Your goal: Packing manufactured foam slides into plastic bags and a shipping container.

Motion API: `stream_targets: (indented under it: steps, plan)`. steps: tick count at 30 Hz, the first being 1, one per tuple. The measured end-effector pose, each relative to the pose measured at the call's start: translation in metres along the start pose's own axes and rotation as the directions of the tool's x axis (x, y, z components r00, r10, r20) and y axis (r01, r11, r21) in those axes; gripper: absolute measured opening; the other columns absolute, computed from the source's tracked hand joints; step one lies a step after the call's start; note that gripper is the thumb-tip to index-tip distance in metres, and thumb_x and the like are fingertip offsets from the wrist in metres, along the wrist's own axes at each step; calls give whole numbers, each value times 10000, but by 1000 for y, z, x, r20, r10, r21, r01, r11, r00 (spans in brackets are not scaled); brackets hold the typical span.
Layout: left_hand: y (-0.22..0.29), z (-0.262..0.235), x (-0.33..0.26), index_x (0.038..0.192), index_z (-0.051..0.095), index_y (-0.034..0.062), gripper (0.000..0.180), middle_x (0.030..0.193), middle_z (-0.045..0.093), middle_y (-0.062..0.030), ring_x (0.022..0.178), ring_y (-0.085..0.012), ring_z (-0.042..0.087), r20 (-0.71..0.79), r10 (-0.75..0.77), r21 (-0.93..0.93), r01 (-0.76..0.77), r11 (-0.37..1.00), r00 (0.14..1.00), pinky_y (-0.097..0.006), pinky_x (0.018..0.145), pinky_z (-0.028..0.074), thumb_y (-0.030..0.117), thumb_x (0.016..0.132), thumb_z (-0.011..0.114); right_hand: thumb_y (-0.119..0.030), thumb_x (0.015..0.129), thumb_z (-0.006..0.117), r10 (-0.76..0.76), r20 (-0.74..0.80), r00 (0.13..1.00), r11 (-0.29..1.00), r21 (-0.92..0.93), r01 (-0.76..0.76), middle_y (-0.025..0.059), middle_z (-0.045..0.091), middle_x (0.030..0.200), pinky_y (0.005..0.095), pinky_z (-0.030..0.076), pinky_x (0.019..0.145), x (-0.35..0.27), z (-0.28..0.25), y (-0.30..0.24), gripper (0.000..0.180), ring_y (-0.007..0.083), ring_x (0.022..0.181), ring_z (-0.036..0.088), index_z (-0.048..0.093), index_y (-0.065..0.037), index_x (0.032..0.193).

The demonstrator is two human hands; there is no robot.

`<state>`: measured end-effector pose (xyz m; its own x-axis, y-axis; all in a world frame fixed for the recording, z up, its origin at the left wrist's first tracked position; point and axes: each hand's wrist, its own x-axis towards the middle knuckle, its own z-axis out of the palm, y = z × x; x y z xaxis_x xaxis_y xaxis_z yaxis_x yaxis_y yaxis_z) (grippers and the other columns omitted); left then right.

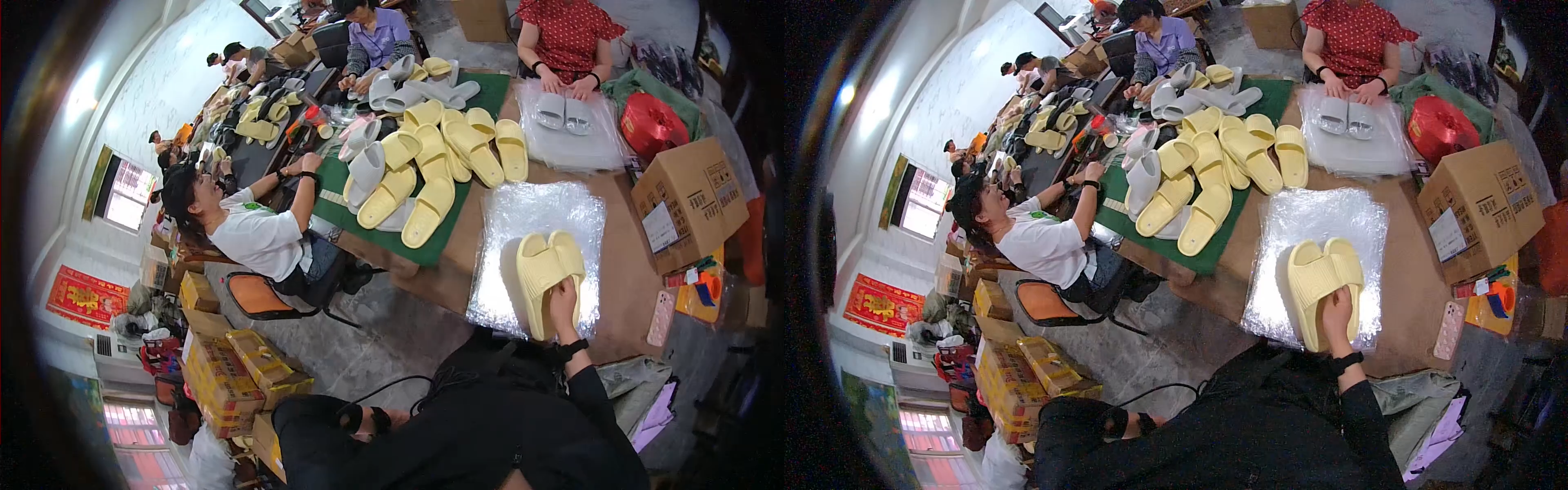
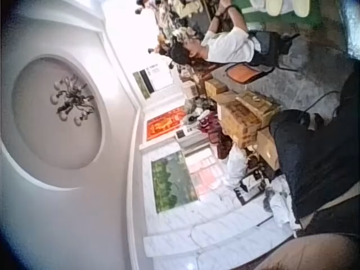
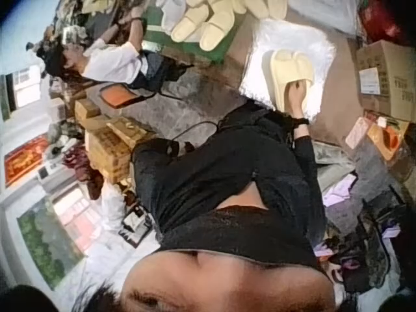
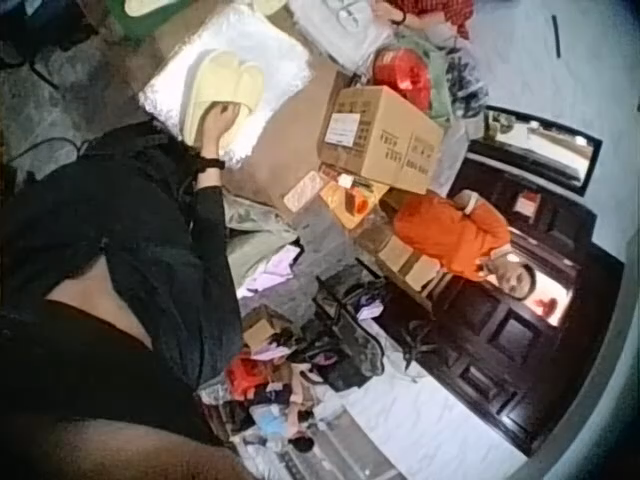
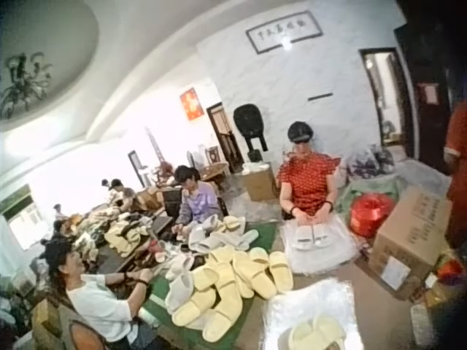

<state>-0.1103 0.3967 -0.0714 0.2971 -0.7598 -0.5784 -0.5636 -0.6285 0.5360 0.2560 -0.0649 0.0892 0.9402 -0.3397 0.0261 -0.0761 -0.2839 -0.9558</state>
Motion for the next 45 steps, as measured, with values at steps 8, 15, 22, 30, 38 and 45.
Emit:
stream_targets:
  steps: [8,15,22,30,38,45]
  plan:
    - [-20,-35,12,1107,478,3,378,1033,552,-134,935,-262,549,132,214,-120,-199,973,968,-395,761,468,235,812,527,0,827,450,122,13,992,987,-109,-120,114,486,883,289,388,726,5,1,27,99,248,788,488,517,69,853]
    - [-31,-57,1,1085,498,9,323,1041,550,-119,940,-239,550,234,394,-235,-342,910,889,-382,756,473,190,818,522,-49,861,471,40,-89,995,994,103,-31,51,541,878,270,396,703,18,15,-18,149,148,776,510,541,14,976]
    - [-113,-307,48,1160,489,63,319,980,569,-124,933,-251,552,-326,690,436,-545,716,646,-368,798,440,177,862,493,-72,899,426,146,49,988,871,467,-152,95,589,1056,269,421,815,24,21,-45,272,150,932,551,514,36,1133]
    - [4,-473,185,1239,400,6,420,1200,479,-191,1089,-328,473,-514,248,-151,-371,916,821,-387,864,430,172,858,462,-211,908,466,250,63,966,652,727,-216,46,579,931,258,481,649,2,-15,-93,300,119,770,570,491,-12,1132]
    - [47,-430,242,1356,300,326,563,1460,110,-137,1261,-427,222,-92,92,534,-29,845,992,-562,921,298,419,826,468,-156,888,485,63,89,994,906,412,-94,83,612,932,277,451,763,-33,-90,-61,258,153,867,565,557,39,1041]
    - [16,-432,245,1364,290,297,672,1425,232,-92,1224,-373,293,-262,73,587,99,804,962,-479,859,337,455,769,559,24,797,484,133,252,959,991,-13,-134,89,565,1035,291,436,802,-66,-121,-51,276,166,938,542,552,6,1064]
